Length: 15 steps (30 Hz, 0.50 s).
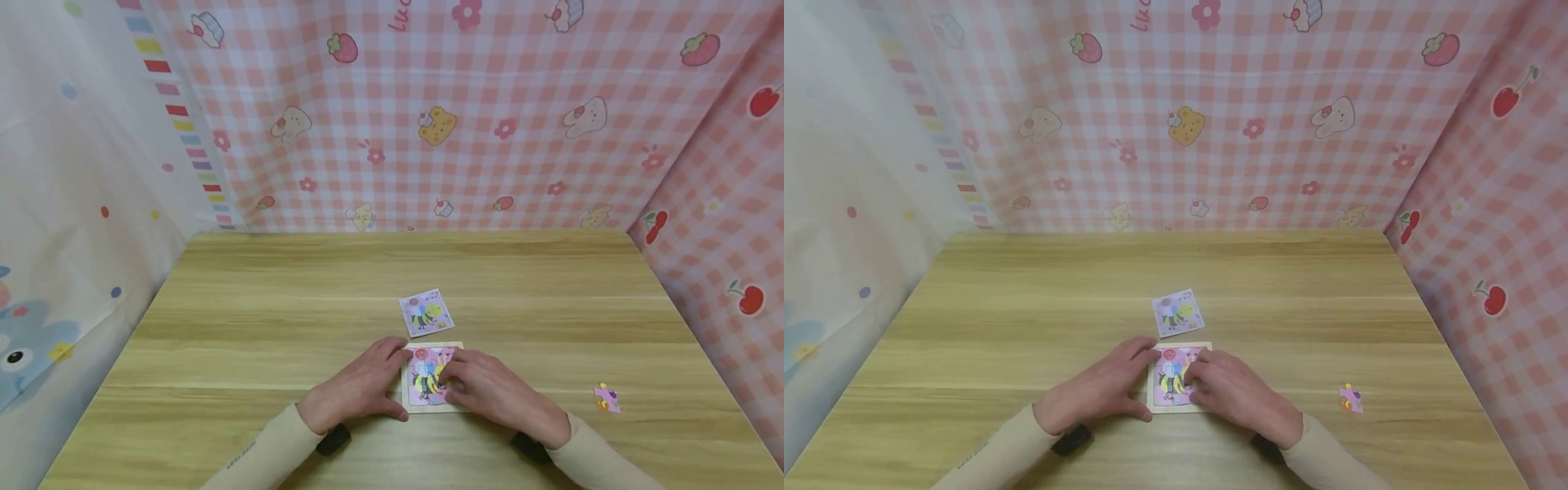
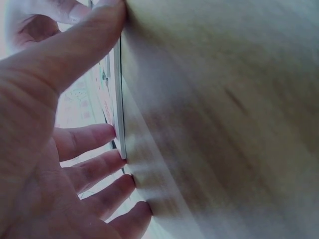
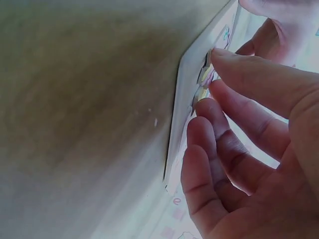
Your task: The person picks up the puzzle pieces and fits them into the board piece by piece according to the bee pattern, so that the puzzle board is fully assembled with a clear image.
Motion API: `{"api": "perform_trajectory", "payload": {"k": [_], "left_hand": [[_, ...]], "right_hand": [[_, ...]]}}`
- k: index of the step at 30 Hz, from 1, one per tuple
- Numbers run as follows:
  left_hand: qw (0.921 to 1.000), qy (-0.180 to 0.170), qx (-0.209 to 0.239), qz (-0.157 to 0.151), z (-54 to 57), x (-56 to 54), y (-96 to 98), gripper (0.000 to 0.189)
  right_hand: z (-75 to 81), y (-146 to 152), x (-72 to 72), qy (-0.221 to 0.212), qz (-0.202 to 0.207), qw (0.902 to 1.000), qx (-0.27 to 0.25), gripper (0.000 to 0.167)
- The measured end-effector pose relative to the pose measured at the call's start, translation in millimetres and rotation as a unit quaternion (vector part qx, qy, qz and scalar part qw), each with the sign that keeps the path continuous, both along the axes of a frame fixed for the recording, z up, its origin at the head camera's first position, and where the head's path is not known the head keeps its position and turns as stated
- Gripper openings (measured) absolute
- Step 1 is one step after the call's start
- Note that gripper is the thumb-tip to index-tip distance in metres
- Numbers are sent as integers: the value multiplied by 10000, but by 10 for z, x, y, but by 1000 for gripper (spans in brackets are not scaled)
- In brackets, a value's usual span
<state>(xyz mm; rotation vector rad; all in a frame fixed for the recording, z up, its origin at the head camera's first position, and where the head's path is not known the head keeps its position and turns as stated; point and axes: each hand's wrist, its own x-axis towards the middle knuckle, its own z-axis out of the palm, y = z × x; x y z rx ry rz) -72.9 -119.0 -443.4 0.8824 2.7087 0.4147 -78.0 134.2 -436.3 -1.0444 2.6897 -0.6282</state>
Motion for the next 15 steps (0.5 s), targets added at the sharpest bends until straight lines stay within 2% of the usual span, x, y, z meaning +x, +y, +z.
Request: {"api": "perform_trajectory", "payload": {"k": [15], "left_hand": [[10000,-35,-17,32,17,4,4,95]], "right_hand": [[-20,-24,3,56,63,9999,97,17]]}}
